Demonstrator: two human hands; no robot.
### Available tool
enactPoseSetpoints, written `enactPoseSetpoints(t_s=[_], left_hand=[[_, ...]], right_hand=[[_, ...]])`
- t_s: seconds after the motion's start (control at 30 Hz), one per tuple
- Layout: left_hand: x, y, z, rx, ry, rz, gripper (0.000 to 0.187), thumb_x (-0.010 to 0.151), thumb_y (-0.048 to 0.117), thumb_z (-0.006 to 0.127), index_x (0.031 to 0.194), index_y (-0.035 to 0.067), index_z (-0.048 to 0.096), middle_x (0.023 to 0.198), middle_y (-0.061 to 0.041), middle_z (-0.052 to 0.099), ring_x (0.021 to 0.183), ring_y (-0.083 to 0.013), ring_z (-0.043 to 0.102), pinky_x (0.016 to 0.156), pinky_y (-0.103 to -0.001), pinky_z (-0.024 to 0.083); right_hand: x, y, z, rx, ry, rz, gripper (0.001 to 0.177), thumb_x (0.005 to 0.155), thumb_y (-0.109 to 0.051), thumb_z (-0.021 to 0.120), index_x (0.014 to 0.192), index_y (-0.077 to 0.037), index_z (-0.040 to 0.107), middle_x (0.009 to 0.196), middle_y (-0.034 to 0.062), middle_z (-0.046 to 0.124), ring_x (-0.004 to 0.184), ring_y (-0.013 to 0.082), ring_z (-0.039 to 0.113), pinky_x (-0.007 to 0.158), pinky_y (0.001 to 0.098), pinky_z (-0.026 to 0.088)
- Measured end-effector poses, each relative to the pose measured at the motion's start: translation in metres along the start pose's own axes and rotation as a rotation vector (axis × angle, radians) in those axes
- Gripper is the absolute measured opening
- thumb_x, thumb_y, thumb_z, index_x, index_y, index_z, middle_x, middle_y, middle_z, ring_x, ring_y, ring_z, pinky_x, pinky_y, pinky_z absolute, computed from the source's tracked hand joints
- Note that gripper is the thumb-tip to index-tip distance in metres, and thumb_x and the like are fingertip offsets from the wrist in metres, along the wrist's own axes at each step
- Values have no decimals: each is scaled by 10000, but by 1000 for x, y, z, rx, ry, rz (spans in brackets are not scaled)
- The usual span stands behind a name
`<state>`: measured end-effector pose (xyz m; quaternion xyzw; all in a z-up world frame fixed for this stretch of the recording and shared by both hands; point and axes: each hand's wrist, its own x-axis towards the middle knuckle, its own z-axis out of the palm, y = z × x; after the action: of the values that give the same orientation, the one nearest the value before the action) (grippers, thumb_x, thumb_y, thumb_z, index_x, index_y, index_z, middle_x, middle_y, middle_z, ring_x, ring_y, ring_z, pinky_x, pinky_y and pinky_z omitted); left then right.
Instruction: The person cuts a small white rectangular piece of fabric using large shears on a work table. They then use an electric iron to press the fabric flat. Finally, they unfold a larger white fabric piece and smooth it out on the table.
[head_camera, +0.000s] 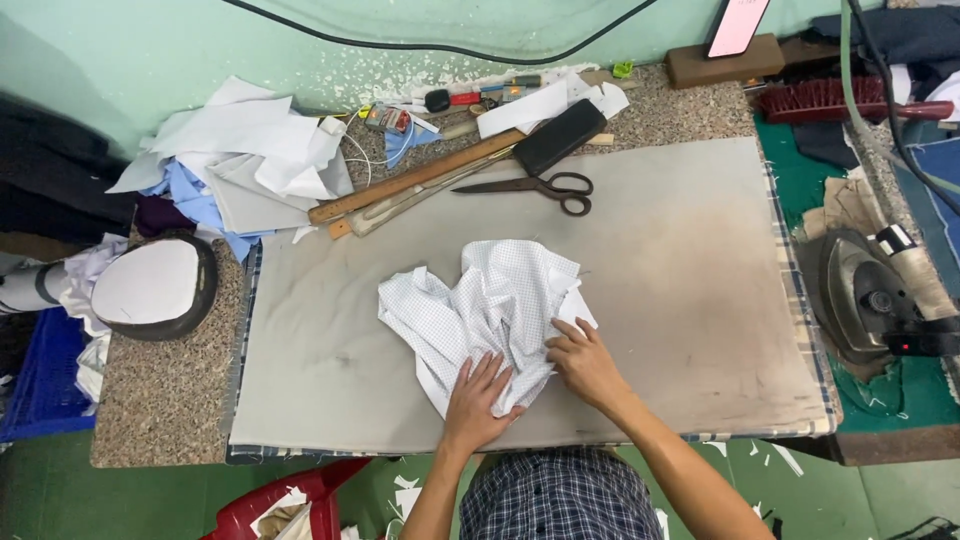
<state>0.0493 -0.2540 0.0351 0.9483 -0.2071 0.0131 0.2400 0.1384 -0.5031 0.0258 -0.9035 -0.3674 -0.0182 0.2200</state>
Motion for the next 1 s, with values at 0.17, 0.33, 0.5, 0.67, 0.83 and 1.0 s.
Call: enactPoseSetpoints(t_s=[0.17, 0.33, 0.5, 0.67, 0.83, 1.0], left_hand=[[-3, 0, 9, -29, -226, -212, 982, 940, 581, 650, 1629, 98, 144, 1722, -120, 121, 1588, -255, 112, 1292, -437, 80], [-11, -9, 27, 25, -133, -361, 997, 956, 638, 571, 1636, 82, 101, 1722, -156, 68, 1587, -338, 28, 1273, -477, 87], [13, 3, 29, 271, 449, 60, 708, 950, 472, 726, 1458, 49, 472, 1496, -159, 516, 1409, -328, 481, 1172, -469, 418], [70, -23, 15, 440, 263, -137, 1069, 790, 575, 778, 1616, 131, 265, 1678, -234, 227, 1546, -440, 235, 1243, -614, 224], [63, -142, -22, 182, 319, -298, 556, 598, 129, 687, 1139, 235, 761, 1177, -26, 762, 1293, -373, 634, 1198, -679, 240], [41, -169, -219, 36, 628, -307, 270, 989, -49, 715, 1245, 13, 774, 1139, -125, 733, 1044, -265, 679, 941, -367, 495]], right_hand=[[-66, 39, -49, 230, 62, 252, 216, 850, -154, 738, 1052, -83, 764, 1077, 102, 786, 1031, 257, 724, 1125, 521, 429], [-129, 63, -136, 465, 376, 1121, 186, 968, -237, 670, 1105, -143, 753, 818, 17, 715, 697, 137, 595, 636, 303, 467], [-194, 78, -139, 405, 593, 1122, 173, 954, -236, 686, 1055, -107, 741, 812, 8, 673, 722, 122, 558, 674, 297, 448], [-229, 81, -156, 397, 694, 1071, 112, 965, -87, 673, 1060, -70, 731, 910, 21, 715, 743, 127, 581, 695, 275, 484], [-249, 74, -203, 145, 859, 985, 159, 971, 36, 641, 1053, -52, 745, 1059, 68, 741, 905, 152, 655, 790, 288, 509], [-176, 76, -175, -45, 520, 566, 232, 827, 71, 662, 1002, -75, 706, 1059, 94, 715, 900, 241, 703, 759, 342, 579]])
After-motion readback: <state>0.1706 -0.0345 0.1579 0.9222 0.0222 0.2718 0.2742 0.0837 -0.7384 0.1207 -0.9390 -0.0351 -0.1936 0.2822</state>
